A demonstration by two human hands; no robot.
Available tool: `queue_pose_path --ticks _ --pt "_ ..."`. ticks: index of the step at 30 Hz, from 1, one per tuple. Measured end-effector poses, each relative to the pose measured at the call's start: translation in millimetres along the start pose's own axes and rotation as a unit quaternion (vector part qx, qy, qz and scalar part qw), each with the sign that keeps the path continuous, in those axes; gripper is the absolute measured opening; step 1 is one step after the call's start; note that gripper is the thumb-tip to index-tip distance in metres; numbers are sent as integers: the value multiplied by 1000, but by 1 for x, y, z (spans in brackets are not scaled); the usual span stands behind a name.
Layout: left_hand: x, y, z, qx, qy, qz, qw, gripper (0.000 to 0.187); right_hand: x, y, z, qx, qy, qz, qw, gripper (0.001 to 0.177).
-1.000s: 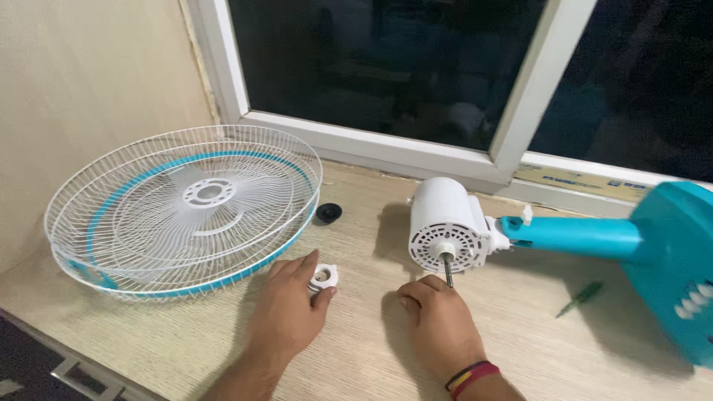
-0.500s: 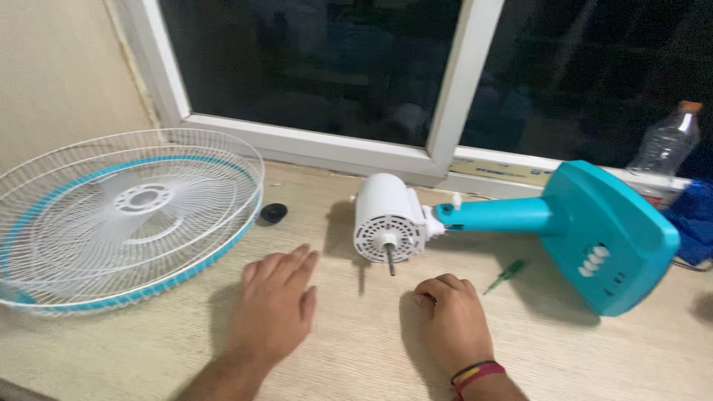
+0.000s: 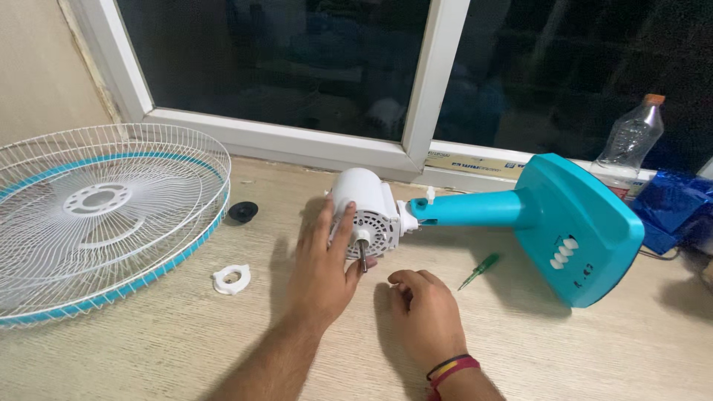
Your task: The person reassembles a disassembled electric fan on a table. They use a screwdriver to tighten screws on the motor housing and neck, then attach the front grill and secure it with a plastic nut. The fan remains on the table at the end.
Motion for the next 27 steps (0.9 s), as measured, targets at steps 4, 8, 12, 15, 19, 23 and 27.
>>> queue_pose_path --ticks 4,8,12,15,19,23,27 --pt "-2 -1 -4 -84 21 -45 995 81 2 4 -31 -115 177 -44 977 19" --pt "-1 -6 -3 -114 -16 -69 991 49 6 8 -59 -166 321 -73 930 21" --pt "6 5 -12 -111 -27 -107 988 19 2 8 -64 -153 376 -94 909 23" --pt "16 33 -25 -119 -46 -136 983 10 -1 7 -64 -157 346 -69 922 23" --pt "38 66 -39 -134 -96 -122 979 21 -1 10 -63 -149 364 -73 917 22" --pt "49 74 -48 -120 -79 -56 988 26 -5 11 -70 -174 383 -79 904 23" --pt "58 70 -53 -88 -79 -8 993 25 -10 13 -77 -179 385 -74 902 21"
Point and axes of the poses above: each hand's wrist, its own y-axis towards the middle knuckle, its own x-axis out of the back of the hand, z = x × y, the point moved 6 cm from there along y, towards the middle knuckle, and after that the axes turned 7 degrees about x, right-handed, at the moved point
